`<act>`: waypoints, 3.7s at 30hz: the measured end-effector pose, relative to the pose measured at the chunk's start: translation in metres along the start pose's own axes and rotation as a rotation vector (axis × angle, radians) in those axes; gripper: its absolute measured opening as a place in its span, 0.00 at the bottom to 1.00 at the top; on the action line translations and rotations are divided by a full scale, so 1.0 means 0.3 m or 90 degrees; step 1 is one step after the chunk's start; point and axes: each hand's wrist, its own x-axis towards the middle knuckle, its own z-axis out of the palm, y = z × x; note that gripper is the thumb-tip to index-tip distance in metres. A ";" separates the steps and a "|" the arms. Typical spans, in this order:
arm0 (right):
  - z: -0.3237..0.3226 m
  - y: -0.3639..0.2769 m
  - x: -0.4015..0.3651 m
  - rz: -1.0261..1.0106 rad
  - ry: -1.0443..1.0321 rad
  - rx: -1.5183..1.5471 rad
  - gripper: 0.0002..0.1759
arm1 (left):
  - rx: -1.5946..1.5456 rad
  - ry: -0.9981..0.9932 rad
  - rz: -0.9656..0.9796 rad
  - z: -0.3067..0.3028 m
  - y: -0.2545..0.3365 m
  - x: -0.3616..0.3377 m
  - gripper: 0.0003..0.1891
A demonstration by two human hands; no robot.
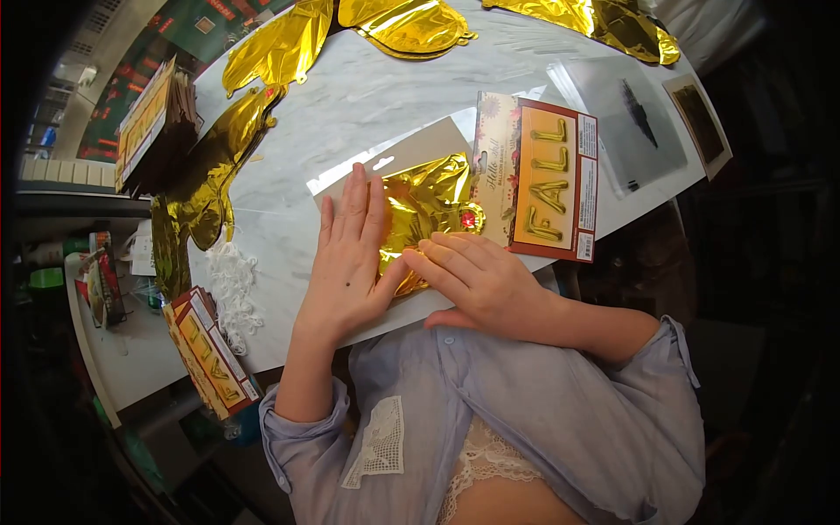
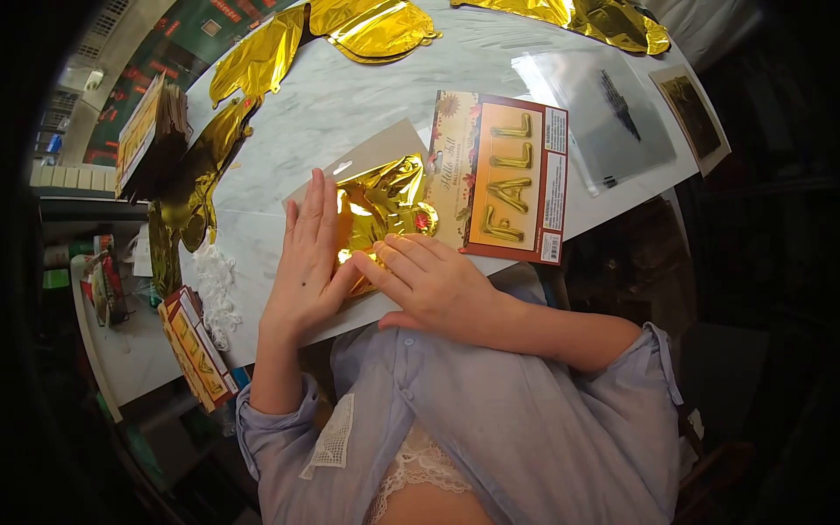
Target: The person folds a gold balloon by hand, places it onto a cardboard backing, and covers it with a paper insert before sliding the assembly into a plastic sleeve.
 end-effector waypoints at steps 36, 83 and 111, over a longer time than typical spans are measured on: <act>-0.030 0.074 -0.051 -0.062 0.328 0.384 0.10 | -0.360 0.201 0.095 -0.059 -0.066 -0.105 0.29; -0.018 0.148 0.208 0.422 0.171 0.442 0.28 | 0.011 0.034 -0.159 0.084 0.153 -0.152 0.38; -0.049 0.130 0.200 0.393 0.071 0.313 0.20 | -0.096 0.003 -0.124 -0.025 0.036 -0.228 0.52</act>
